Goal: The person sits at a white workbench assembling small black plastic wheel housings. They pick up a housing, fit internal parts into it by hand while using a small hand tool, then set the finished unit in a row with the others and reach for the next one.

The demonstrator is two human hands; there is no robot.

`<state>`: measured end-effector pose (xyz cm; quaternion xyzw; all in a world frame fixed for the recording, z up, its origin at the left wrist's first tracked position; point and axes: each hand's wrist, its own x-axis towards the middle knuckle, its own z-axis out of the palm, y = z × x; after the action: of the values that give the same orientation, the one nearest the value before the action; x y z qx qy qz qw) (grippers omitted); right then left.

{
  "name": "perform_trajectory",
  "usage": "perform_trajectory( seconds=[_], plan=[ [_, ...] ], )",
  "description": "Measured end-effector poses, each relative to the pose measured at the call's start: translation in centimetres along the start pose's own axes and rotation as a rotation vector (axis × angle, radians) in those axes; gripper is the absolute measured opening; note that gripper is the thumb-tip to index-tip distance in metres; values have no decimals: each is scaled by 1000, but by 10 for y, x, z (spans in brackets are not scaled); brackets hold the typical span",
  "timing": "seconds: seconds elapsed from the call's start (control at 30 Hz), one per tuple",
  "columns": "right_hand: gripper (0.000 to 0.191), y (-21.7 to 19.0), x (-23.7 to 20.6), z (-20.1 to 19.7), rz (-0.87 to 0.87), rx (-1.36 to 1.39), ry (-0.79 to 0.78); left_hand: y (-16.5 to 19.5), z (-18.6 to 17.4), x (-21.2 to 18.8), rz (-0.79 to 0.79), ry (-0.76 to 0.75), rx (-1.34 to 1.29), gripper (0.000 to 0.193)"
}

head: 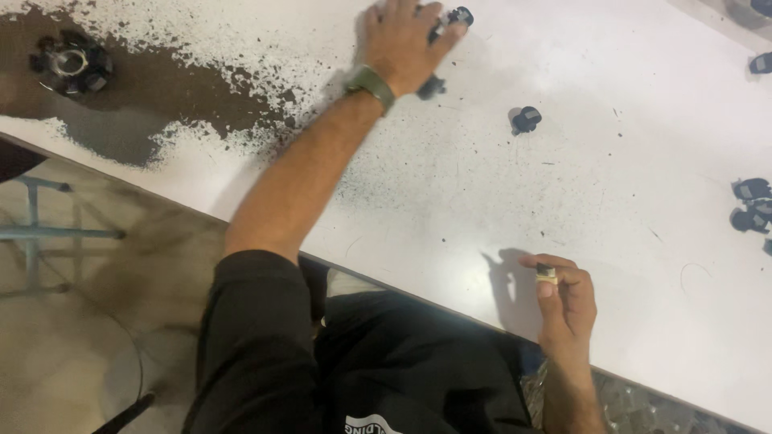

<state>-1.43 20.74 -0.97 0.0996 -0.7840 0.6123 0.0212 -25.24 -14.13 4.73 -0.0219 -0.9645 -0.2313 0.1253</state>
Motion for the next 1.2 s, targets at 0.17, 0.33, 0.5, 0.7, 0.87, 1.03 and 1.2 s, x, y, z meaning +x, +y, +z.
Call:
perform_trajectory(
  seconds=[0.17, 0.33, 0.5, 0.7, 0.87, 1.03, 1.2],
  plan=[
    [11, 2, 2, -3, -92, -43, -24, 66, 42, 16, -4, 62, 67, 70],
    [11, 3, -4, -10, -85, 57, -16, 86, 50, 17, 86, 98, 24, 76],
    [14, 6, -3, -12, -151, 47, -54, 106, 40, -25, 265, -153, 186, 96],
    [17, -5, -2, -10, -113, -169, -59, 139, 53, -23, 370, -210, 305, 68],
    [23, -7, -6, -11, -187, -225, 66, 132, 45, -20, 304, -235, 276, 79],
    [25, 3, -13, -12, -173, 128, 169, 100, 32, -145, 562, -538, 200, 85],
    [24, 6, -16, -13, -163, 220, 137, 56, -10, -290, 494, -521, -212, 80]
  ],
)
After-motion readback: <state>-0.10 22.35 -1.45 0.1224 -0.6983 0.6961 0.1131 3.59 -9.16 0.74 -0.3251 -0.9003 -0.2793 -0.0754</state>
